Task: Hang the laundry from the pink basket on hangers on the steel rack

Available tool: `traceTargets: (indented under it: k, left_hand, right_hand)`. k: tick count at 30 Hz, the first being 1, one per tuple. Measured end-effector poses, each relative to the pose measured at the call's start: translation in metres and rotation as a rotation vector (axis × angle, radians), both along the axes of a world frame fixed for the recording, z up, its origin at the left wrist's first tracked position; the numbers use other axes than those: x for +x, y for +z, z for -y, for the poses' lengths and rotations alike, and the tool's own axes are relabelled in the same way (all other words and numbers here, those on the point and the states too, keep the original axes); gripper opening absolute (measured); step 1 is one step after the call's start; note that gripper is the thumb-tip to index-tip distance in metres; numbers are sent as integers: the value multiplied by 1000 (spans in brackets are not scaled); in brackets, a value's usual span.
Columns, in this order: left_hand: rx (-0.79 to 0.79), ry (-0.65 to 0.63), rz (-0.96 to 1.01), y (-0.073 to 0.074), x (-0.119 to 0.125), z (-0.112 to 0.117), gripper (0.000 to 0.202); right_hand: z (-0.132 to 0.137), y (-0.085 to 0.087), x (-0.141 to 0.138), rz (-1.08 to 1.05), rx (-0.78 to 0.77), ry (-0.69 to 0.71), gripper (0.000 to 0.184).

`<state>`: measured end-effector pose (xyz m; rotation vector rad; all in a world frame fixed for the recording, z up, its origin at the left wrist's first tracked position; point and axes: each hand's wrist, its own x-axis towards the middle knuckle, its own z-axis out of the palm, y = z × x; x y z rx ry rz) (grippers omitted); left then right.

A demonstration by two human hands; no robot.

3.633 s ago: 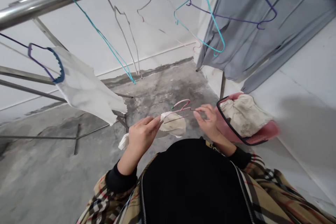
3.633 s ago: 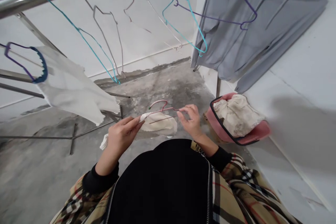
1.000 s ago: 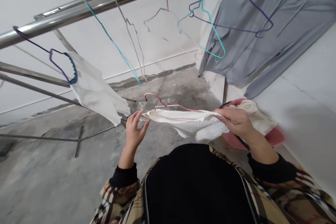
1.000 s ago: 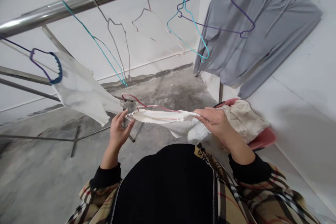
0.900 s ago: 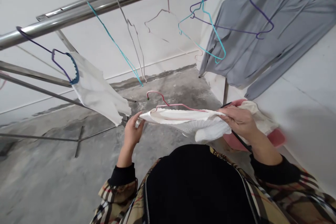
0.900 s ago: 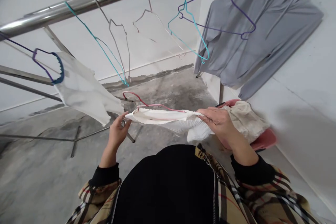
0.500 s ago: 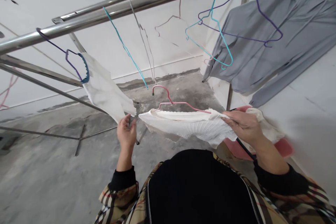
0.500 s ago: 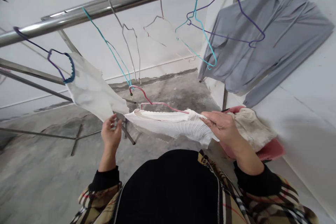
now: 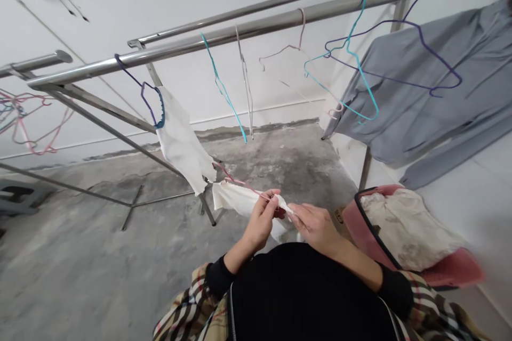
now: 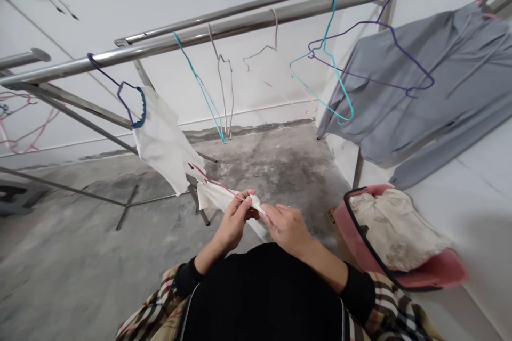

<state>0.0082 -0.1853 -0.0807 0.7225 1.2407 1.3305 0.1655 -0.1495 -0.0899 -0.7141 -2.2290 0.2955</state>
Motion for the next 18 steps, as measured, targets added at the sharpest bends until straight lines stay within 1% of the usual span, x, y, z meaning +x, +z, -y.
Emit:
traceTargets:
  k: [2,4,6,9,11,13,16,18]
  left_hand:
    - [-8,2,7,6,-8,-2,39]
    - [-3,55,-38,14,-21,-4,36]
    - [7,119,-120,25,-39,-6,36]
    - [49,178,-259,47,-70,-9,43]
    - [81,187,-344,69,-90,-12,47]
    - [105,205,-441,96,-108,-17,51]
    - [188,312,-611,140,-132,-34,51]
    - [242,389,-690,164,-149,-52,48]
  right_hand:
    - [0,5,5,-88,-99,97,29]
    - [0,8,13,-198,-179,166,33]
    - [-1,6,23,-270,-226,140,32]
    - [-1,-6,36,-268,-270,9,25]
    - [-1,-19,43,-241,-292,-62,21]
    - [1,-31,50,-217,-320,-103,20]
    - [2,-46,58,-197,-359,-141,20]
    - [4,-52,62,-189,-369,-156,21]
